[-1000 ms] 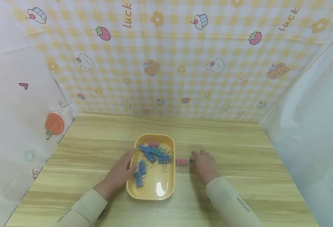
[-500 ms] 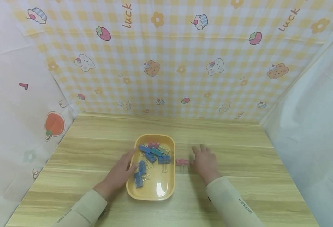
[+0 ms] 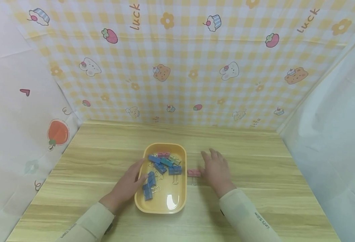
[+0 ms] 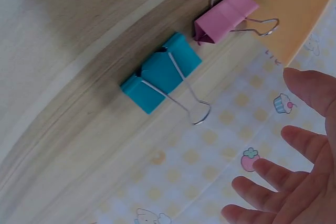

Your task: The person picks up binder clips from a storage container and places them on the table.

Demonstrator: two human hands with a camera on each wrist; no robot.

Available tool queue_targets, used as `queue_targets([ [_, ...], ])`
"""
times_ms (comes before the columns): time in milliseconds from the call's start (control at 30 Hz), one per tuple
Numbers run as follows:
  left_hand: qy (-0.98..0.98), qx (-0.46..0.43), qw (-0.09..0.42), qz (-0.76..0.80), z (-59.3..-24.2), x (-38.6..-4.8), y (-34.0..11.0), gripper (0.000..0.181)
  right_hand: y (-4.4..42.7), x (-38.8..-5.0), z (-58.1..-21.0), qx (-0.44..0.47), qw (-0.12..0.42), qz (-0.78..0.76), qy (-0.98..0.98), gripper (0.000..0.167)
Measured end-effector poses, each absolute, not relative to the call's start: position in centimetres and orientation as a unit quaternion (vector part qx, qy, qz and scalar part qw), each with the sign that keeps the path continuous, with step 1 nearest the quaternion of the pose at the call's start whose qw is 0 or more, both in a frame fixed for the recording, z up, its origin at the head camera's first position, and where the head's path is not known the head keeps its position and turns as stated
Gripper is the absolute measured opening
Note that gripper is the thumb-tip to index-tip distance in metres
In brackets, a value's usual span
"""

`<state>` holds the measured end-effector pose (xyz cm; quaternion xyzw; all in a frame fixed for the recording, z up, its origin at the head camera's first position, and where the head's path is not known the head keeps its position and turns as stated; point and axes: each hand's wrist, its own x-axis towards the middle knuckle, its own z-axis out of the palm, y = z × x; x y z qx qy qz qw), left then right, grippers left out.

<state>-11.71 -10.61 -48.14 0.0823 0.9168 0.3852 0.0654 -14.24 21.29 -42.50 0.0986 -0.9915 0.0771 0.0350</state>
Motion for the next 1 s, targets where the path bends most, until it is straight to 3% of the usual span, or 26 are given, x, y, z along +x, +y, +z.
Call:
queue_targets([
  [633, 0.919, 0.077, 0.068, 0.380, -48.2, -11.7, -10.6, 0.067, 19.1, -13.9, -41.0, 0.146, 0.068, 0.090, -0.983, 0.062],
  [1000, 0.918, 0.080, 0.068, 0.383, -48.2, -11.7, -10.7, 0.068, 17.8, -13.5, -40.3, 0.176, 0.060, 0.099, -0.977, 0.062],
])
